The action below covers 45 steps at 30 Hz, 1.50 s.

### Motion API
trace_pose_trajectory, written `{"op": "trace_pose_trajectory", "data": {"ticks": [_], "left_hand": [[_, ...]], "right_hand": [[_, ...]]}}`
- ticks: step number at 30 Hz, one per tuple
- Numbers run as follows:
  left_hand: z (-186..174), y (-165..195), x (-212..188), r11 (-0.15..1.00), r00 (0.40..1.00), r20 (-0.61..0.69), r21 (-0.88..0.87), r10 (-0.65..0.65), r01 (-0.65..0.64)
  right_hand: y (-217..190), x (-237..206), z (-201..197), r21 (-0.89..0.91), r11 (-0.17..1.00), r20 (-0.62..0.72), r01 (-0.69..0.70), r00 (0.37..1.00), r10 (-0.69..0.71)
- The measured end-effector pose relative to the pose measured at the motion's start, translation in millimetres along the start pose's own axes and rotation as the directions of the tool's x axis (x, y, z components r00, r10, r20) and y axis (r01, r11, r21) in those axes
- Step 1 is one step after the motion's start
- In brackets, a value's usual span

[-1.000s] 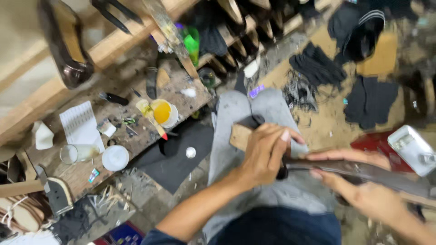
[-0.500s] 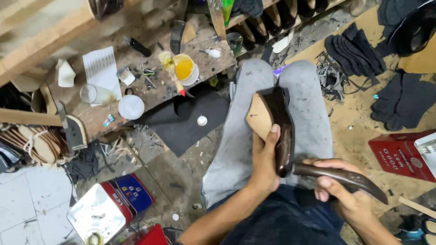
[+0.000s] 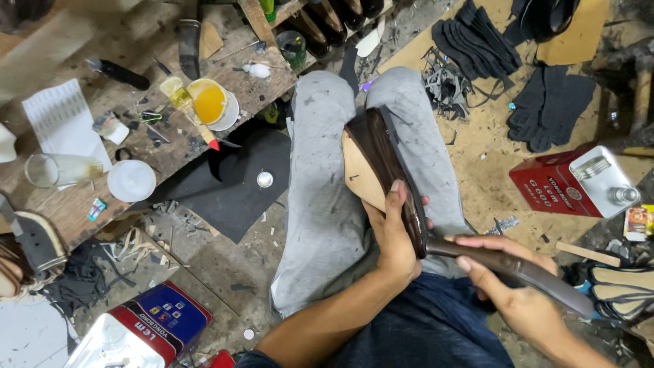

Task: The person attaches a new sole to a high-heeled shoe using a hammer and a curved metal tool. They repeatedly tap and press the sole into place, then inspect the shoe and place it on a shelf.

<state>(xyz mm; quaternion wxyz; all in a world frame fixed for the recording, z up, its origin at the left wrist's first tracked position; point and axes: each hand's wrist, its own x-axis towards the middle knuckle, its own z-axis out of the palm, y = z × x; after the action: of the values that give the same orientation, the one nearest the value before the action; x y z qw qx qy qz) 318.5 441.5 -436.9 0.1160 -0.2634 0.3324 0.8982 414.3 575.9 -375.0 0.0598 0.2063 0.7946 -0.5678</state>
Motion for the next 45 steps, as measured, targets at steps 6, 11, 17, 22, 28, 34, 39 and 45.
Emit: {"op": "trace_pose_trajectory", "data": {"ticks": [6, 11, 17, 22, 28, 34, 39, 45], "left_hand": [[-9.2, -14.7, 9.1, 1.0, 1.0, 0.014, 0.001, 0.017, -0.017], [-11.9, -22.3, 10.5, 0.999, 0.999, 0.023, 0.036, 0.03, -0.031], [-21.6, -37.9, 19.9, 0.992, 0.991, 0.056, 0.006, 0.122, -0.123], [-33.6, -50.5, 24.2, 0.994, 0.99, 0.094, 0.009, 0.108, -0.109], [-46.5, -48.0, 20.5, 0.94, 0.97, 0.106, 0.242, 0.221, -0.24], [-48.0, -40.9, 26.4, 0.863, 0.92, 0.196, 0.324, 0.339, -0.387], [-50.1, -34.3, 27.4, 0.826, 0.911, 0.223, 0.389, 0.346, -0.409], [-53.6, -38.7, 30.2, 0.978, 0.995, 0.088, 0.199, 0.044, -0.061]], "right_hand": [[0.2, 6.8, 9.7, 0.165, 0.961, -0.087, -0.224, 0.967, 0.24], [7.3, 7.2, 14.6, -0.282, 0.959, -0.141, 0.016, 0.988, -0.058], [3.6, 16.0, 13.6, 0.055, 0.984, -0.224, -0.17, 0.958, 0.178], [-14.1, 19.7, 23.1, 0.2, 0.944, -0.195, -0.264, 0.933, 0.302], [-35.6, 46.4, 10.9, -0.434, 0.873, 0.052, 0.225, 0.973, -0.224], [-21.1, 36.5, 35.2, -0.014, 0.974, -0.251, -0.227, 0.943, 0.216], [-10.7, 47.4, 27.5, -0.104, 0.951, -0.192, -0.292, 0.944, 0.269], [-25.0, 72.7, 23.7, -0.208, 0.923, -0.133, -0.323, 0.944, 0.301]]}}
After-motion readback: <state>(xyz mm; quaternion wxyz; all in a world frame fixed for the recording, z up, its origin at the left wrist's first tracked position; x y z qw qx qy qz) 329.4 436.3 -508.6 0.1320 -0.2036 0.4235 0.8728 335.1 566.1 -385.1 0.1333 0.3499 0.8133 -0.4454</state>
